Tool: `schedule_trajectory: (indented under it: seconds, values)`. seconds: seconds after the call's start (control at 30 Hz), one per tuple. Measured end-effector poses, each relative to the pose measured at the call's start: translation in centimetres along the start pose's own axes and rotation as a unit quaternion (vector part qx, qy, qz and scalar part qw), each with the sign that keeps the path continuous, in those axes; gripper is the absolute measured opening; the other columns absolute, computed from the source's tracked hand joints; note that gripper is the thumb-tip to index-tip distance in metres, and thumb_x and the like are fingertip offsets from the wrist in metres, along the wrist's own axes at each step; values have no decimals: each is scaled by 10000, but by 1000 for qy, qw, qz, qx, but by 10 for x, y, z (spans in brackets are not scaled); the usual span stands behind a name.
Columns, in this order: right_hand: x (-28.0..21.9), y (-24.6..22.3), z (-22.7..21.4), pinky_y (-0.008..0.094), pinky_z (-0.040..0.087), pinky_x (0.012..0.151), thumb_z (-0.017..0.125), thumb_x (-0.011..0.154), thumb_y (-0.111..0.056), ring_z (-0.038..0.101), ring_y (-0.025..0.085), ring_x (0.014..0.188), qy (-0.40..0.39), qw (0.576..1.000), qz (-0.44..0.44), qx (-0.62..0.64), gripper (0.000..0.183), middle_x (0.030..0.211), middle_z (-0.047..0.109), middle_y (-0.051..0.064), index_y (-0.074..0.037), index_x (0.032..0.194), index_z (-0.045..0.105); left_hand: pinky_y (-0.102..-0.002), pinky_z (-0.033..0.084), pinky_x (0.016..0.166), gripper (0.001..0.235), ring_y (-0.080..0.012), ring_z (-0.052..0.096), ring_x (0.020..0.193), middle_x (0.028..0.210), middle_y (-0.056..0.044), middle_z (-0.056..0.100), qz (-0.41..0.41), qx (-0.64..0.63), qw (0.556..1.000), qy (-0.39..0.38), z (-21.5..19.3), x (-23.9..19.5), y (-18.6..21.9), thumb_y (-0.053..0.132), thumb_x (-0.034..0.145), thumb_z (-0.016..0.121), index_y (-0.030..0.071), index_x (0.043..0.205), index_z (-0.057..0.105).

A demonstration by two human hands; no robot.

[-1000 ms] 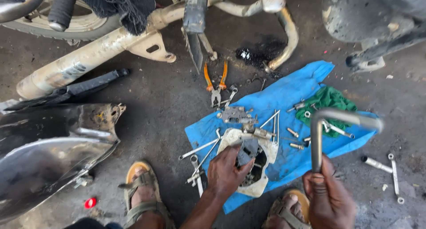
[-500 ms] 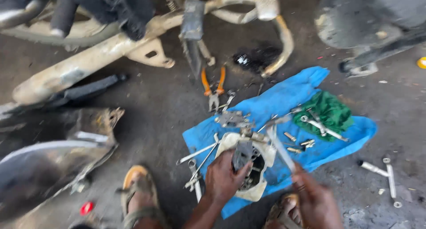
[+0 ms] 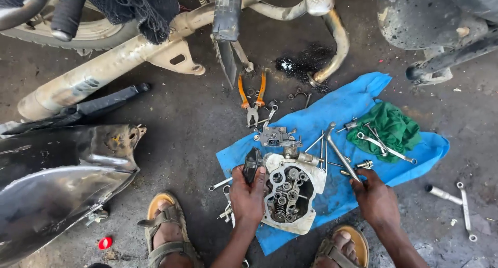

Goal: Disassembling and cleaning a motorcycle cylinder head, removing valves and springs, and wiping surfaces.

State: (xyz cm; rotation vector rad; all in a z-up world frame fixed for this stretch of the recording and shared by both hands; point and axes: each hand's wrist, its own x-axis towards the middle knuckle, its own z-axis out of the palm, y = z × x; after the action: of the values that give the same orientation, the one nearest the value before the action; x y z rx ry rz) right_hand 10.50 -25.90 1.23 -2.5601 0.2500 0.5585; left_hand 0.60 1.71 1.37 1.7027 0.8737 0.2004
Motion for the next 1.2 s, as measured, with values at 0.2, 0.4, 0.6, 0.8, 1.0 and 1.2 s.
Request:
schedule_trajectory:
  seconds: [0.2,0.4,0.6,0.8,1.0,1.2]
  values:
    - [13,14,4,551,483,622,641,1009,-303,712,444,785,61,997,-26,-43,330,1007,794,158,-176,1314,646,-525,572,748,458,-351,763,844,896,-72,804,-104,171,980,-20,-20,21,2,565,953,645,169,1171,571]
    - [16,23,30,558,499,870,641,983,-236,611,428,1051,231,934,-272,-25,317,1117,675,192,-80,1251,706,-613,584,895,763,-459,714,1118,1271,-172,721,-112,307,942,-78,-30,42,-17,608,959,591,167,1549,392]
    - [-33,-59,60,563,440,1006,577,997,-362,531,367,1253,84,927,-358,69,487,1357,586,128,-145,1431,609,-543,643,801,744,-318,738,976,950,-38,739,-33,301,952,-36,-12,15,11,595,992,500,142,1571,385]
    - [-49,-74,64,494,369,900,600,979,-308,484,345,1305,103,911,-396,51,386,1504,501,94,-236,1349,686,-567,321,1174,701,-388,442,1353,1409,-145,508,88,264,958,-64,15,-13,4,609,1036,418,126,1544,440]
    - [-56,-61,63,530,308,1066,501,1024,-374,334,306,1530,37,917,-397,30,491,1676,360,45,-194,1476,570,-588,316,1142,680,-414,466,1325,1410,-159,521,124,255,958,-43,21,-7,-17,585,1039,414,113,1526,447]
    - [-63,-71,52,466,328,1079,538,1000,-311,441,273,1482,30,904,-423,52,466,1597,499,70,-138,1424,625,-555,298,1200,769,-400,462,1405,1488,-163,530,97,244,962,-70,16,-11,-10,647,1013,397,94,1548,402]
